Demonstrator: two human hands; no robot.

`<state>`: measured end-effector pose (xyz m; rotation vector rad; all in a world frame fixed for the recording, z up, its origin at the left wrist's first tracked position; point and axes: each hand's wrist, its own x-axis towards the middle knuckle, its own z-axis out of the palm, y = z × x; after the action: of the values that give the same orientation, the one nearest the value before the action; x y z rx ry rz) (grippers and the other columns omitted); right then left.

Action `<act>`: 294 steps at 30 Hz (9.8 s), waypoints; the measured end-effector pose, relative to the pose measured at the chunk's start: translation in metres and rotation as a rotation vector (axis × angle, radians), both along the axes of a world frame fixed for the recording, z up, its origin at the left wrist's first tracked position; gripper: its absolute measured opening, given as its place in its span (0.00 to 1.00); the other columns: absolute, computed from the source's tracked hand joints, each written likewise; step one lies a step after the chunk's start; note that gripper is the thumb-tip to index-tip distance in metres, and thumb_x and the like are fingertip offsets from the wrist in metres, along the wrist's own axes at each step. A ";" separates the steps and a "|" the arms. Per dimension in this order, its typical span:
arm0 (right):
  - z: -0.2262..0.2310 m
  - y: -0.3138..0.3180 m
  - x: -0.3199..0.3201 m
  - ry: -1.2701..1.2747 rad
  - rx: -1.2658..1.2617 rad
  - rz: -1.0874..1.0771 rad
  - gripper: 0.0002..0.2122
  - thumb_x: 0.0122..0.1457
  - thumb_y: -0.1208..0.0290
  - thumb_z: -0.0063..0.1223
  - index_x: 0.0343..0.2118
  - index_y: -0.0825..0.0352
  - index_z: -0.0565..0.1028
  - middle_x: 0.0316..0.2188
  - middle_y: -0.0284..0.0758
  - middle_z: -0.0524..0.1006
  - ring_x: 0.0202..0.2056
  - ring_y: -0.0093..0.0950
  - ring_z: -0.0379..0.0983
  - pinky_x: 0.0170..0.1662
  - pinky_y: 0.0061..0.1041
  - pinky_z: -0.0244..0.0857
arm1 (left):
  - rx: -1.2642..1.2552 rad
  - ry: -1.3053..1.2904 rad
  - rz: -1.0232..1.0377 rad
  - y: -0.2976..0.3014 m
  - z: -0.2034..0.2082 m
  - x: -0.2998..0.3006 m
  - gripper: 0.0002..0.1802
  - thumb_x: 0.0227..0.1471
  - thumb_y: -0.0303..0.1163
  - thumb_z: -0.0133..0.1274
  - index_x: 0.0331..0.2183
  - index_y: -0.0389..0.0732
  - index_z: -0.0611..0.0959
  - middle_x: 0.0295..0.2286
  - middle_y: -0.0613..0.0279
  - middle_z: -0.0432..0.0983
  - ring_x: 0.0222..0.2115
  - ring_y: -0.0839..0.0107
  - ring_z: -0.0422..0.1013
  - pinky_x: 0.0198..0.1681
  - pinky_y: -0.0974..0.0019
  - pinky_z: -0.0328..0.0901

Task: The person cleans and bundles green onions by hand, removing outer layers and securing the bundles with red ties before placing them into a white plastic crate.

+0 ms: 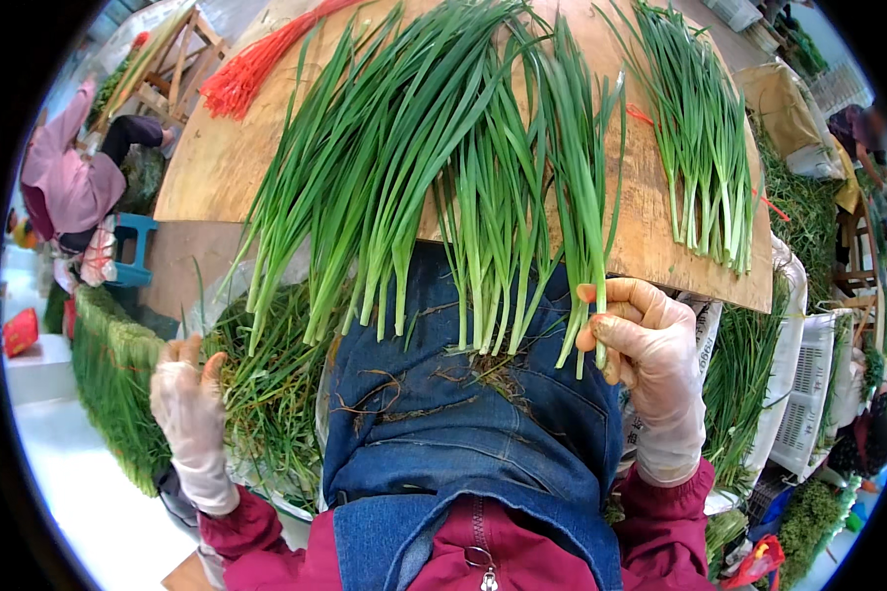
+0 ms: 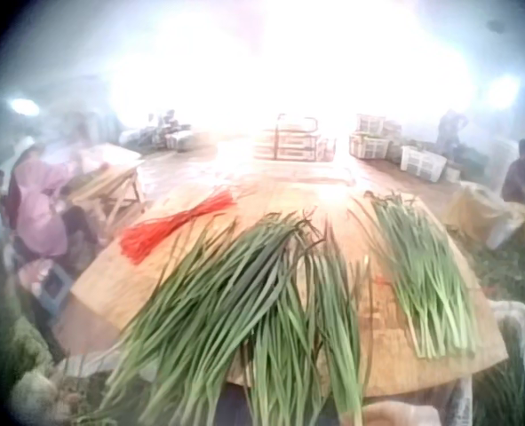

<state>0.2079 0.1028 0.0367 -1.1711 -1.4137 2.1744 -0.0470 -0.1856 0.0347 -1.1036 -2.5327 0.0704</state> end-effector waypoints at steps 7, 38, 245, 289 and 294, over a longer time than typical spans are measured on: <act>-0.019 0.004 0.004 -0.305 0.535 -0.072 0.13 0.49 0.74 0.56 0.35 0.76 0.69 0.16 0.30 0.71 0.15 0.13 0.60 0.19 0.11 0.56 | 0.507 -0.707 -0.594 0.122 -0.022 0.082 0.12 0.39 0.28 0.57 0.30 0.35 0.75 0.22 0.53 0.72 0.20 0.60 0.71 0.22 0.65 0.66; -0.040 -0.040 -0.088 -0.163 0.253 0.002 0.24 0.46 0.76 0.56 0.46 0.75 0.60 0.25 0.39 0.75 0.15 0.20 0.67 0.15 0.18 0.60 | 0.692 -1.247 -0.159 0.134 -0.045 0.079 0.17 0.44 0.18 0.50 0.40 0.33 0.73 0.21 0.68 0.70 0.19 0.84 0.62 0.22 0.79 0.59; -0.045 -0.049 -0.082 0.082 -0.277 -0.112 0.15 0.41 0.81 0.56 0.35 0.75 0.70 0.18 0.33 0.71 0.13 0.20 0.64 0.15 0.16 0.57 | 0.980 -1.720 0.221 0.098 -0.033 0.054 0.06 0.48 0.28 0.50 0.23 0.37 0.72 0.17 0.62 0.72 0.10 0.84 0.61 0.11 0.81 0.53; -0.046 -0.040 -0.081 0.112 -0.257 0.018 0.15 0.42 0.78 0.56 0.35 0.75 0.71 0.21 0.37 0.74 0.15 0.20 0.67 0.16 0.16 0.60 | 1.362 -1.281 -0.241 -0.061 0.006 0.029 0.10 0.40 0.27 0.56 0.21 0.33 0.71 0.13 0.59 0.68 0.08 0.75 0.62 0.09 0.74 0.58; -0.052 -0.044 -0.083 0.117 -0.295 -0.081 0.13 0.41 0.80 0.56 0.33 0.75 0.72 0.23 0.38 0.74 0.20 0.26 0.72 0.21 0.21 0.68 | 0.489 -1.036 0.700 -0.145 -0.028 0.002 0.12 0.39 0.33 0.52 0.19 0.33 0.73 0.14 0.57 0.68 0.08 0.72 0.63 0.14 0.72 0.60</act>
<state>0.1250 0.0585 -0.0150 -1.1496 -1.0050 2.4081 -0.0451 -0.3310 0.0072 0.0556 -3.3672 -1.1309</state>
